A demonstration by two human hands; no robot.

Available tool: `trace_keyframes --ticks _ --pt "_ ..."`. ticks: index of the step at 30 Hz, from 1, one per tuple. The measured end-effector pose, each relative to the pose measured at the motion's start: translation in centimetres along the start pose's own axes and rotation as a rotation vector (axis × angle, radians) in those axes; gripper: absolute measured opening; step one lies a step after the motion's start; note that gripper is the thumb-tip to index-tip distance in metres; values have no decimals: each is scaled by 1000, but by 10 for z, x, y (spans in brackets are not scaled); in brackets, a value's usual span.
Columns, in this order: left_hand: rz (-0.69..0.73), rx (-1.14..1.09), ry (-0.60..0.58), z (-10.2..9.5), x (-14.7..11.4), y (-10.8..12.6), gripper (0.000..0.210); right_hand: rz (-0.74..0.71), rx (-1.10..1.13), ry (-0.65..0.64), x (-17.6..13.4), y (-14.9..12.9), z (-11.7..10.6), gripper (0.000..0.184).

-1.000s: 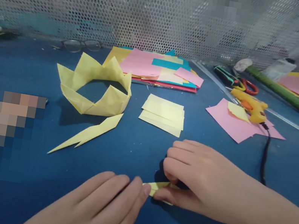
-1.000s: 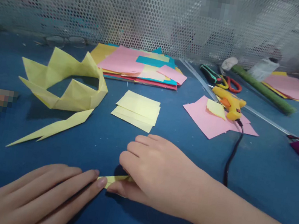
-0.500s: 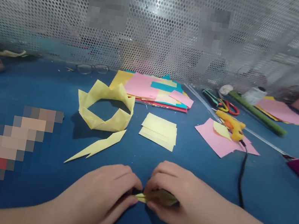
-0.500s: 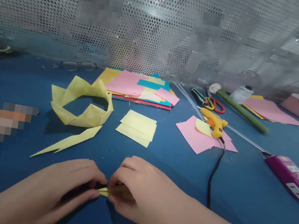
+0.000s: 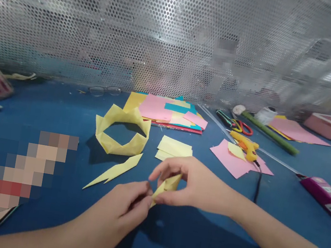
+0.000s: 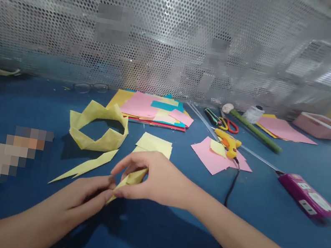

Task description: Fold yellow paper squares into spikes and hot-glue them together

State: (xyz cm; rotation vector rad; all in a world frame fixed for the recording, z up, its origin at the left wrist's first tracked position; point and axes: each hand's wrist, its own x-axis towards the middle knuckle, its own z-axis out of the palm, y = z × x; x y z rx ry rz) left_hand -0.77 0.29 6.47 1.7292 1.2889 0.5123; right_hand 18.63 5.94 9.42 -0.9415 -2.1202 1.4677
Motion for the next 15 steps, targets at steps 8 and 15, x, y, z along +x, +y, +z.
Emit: trace_keyframes --ticks 8,15 --pt "-55 -133 63 5 -4 -8 43 60 401 196 10 28 14 41" --pt "-46 -167 137 12 -5 -14 46 -17 459 107 8 33 26 57"
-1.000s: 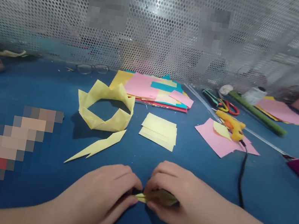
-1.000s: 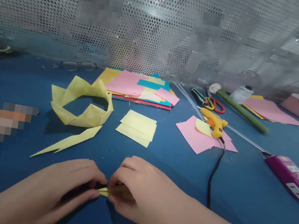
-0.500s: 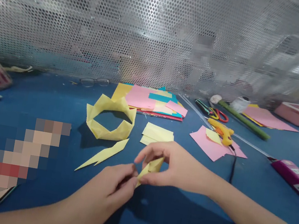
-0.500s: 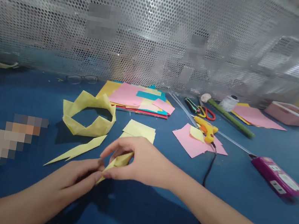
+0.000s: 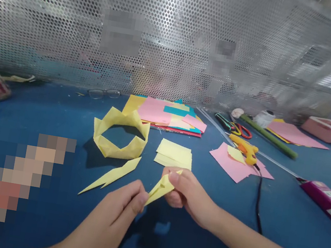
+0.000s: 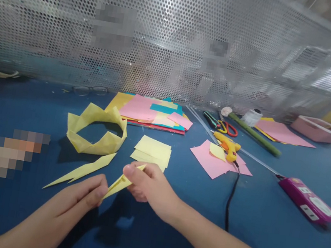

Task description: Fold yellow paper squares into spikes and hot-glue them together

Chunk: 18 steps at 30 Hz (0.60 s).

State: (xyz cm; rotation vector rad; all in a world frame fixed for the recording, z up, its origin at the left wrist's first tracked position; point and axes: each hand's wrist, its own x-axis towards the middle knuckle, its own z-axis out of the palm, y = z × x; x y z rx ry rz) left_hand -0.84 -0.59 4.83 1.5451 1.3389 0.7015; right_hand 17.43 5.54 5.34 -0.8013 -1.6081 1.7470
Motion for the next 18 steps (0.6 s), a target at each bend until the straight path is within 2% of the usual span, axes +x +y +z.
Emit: trace_keyframes --ticks 9,18 --pt "69 40 29 8 1 -4 43 -56 -143 -99 -9 2 6 41" --pt "81 27 -45 5 3 -4 41 -71 -188 -106 -8 2 3 35"
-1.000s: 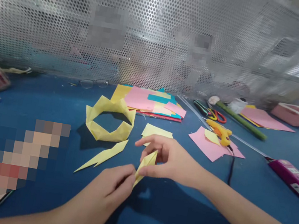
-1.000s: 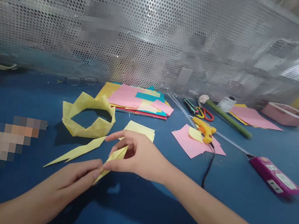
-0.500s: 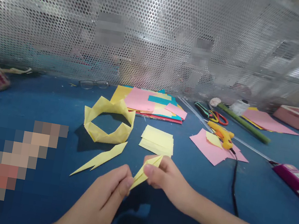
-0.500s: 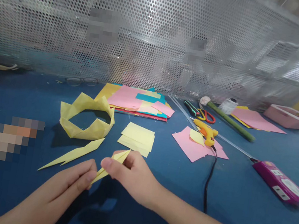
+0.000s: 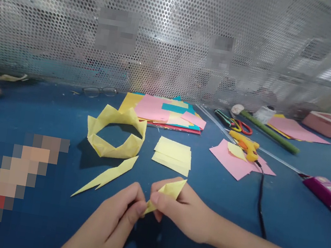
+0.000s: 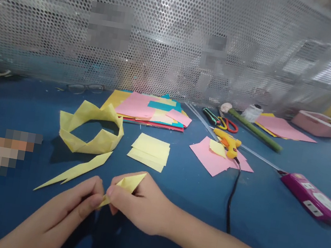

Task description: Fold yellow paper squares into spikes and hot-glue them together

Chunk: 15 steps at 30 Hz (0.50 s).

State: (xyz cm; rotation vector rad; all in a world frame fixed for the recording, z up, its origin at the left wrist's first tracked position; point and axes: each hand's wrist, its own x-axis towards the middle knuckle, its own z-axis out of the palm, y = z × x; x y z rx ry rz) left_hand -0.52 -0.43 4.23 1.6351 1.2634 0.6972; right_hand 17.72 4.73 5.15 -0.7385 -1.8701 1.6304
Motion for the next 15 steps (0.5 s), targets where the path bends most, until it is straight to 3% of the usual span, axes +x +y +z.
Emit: trace_keyframes --ticks 7,15 --pt "-1 -98 -75 -3 -2 3 37 45 34 -54 0 -3 -1 18" --pt "10 -147 -104 -4 5 -1 32 46 55 -87 0 1 -3 16"
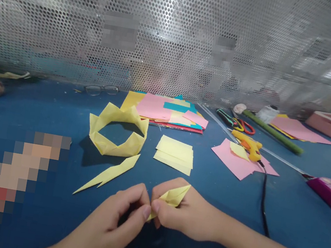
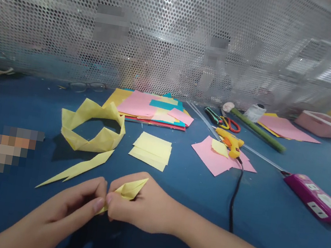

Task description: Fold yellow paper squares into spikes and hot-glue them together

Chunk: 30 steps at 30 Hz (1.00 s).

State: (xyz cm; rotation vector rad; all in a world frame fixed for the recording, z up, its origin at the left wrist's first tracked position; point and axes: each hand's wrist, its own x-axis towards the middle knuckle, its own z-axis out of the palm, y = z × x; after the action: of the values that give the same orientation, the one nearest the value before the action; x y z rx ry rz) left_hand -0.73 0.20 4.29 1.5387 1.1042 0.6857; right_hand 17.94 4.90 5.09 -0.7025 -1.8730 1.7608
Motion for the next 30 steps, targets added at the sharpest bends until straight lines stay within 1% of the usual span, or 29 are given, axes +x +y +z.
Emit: trace_keyframes --ticks 3,6,9,12,19,25,28,30 --pt "-3 -7 -2 -1 0 -3 32 -9 10 -7 0 1 0 20" --pt "-1 -33 11 0 -1 -4 36 -42 37 -12 2 2 0 29" --pt "-16 -63 64 1 -2 -1 41 -70 72 -10 5 1 0 41" --pt "-40 -94 106 2 -3 0 46 -58 104 0 6 0 2 44" --pt "-39 -74 86 1 -3 -2 46 -43 139 65 6 0 3 45" --pt "-3 -34 -3 1 -1 -4 39 -74 148 92 8 4 1 41" --pt "-9 -30 4 2 -1 -4 37 -77 152 100 9 6 0 38" --pt "-13 -27 17 2 -2 -4 36 -81 169 67 9 6 -1 34"
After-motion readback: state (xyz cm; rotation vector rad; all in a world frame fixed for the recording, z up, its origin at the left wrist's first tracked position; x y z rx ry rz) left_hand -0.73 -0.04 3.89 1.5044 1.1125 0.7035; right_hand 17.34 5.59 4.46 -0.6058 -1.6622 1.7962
